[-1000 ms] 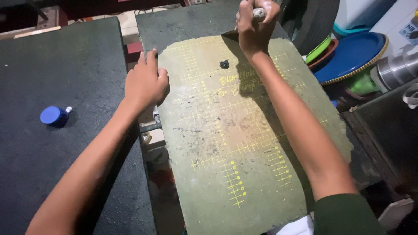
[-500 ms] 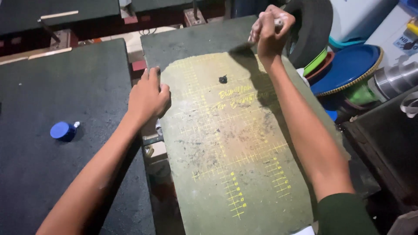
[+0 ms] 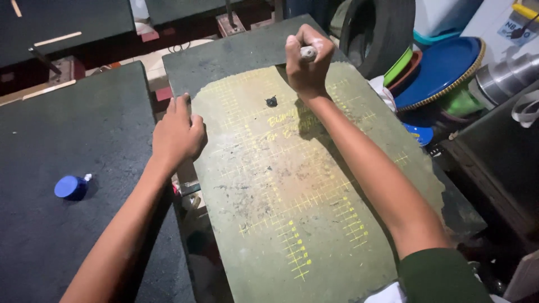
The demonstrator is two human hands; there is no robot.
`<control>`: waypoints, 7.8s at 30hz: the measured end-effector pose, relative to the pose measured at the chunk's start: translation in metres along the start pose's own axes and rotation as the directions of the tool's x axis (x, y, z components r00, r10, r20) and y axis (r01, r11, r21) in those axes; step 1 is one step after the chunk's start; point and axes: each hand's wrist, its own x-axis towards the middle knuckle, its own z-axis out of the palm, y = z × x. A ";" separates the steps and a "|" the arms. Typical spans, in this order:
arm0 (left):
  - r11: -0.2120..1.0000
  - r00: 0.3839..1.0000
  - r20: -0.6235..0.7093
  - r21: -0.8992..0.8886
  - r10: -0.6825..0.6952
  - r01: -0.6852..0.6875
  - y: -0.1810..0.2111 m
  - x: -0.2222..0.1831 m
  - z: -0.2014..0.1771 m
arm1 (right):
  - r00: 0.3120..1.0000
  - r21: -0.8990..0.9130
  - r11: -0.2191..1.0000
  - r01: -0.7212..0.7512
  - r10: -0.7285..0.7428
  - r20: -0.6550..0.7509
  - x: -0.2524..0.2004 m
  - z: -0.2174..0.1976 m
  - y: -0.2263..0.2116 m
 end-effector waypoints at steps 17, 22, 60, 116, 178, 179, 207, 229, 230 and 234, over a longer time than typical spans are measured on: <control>1.000 1.000 0.007 0.004 0.017 -0.017 -0.001 -0.002 -0.004 | 0.954 0.080 0.966 -0.245 0.255 -0.156 0.044 -0.061 -0.005; 0.999 0.999 0.016 0.002 0.032 -0.032 0.000 -0.004 -0.003 | 0.970 0.008 0.984 -0.177 0.176 -0.169 0.022 -0.063 0.005; 1.000 1.000 0.006 -0.013 0.011 -0.011 0.003 -0.001 -0.004 | 0.976 0.103 0.972 -0.213 0.216 -0.026 0.027 -0.116 0.021; 0.999 0.998 0.053 0.041 -0.021 0.019 0.003 -0.002 -0.010 | 0.819 -0.629 0.644 -0.436 0.573 0.019 -0.015 -0.124 0.073; 0.446 0.407 -0.219 0.635 0.887 -0.631 0.123 0.024 0.091 | 0.718 -0.259 0.669 -0.696 0.658 -0.228 -0.004 -0.127 0.086; 0.530 0.485 -0.239 0.541 0.841 -0.653 0.134 0.031 0.094 | 0.533 -0.216 0.487 -0.846 0.764 -0.364 0.002 -0.130 0.063; 0.578 0.664 0.060 0.438 0.745 -0.689 0.237 0.196 0.156 | 0.152 0.299 0.284 -0.911 0.906 -0.395 0.019 -0.136 0.058; 0.737 0.817 0.082 0.387 0.571 -0.554 0.217 0.203 0.200 | 0.192 0.213 0.320 -0.923 0.864 -0.465 0.015 -0.132 0.062; 0.759 0.834 0.073 0.375 0.547 -0.531 0.217 0.200 0.199 | 0.183 0.218 0.311 -0.925 0.868 -0.461 0.014 -0.132 0.064; 0.785 0.848 0.047 0.355 0.528 -0.508 0.218 0.171 0.178 | 0.171 0.247 0.311 -0.918 0.870 -0.463 0.010 -0.134 0.077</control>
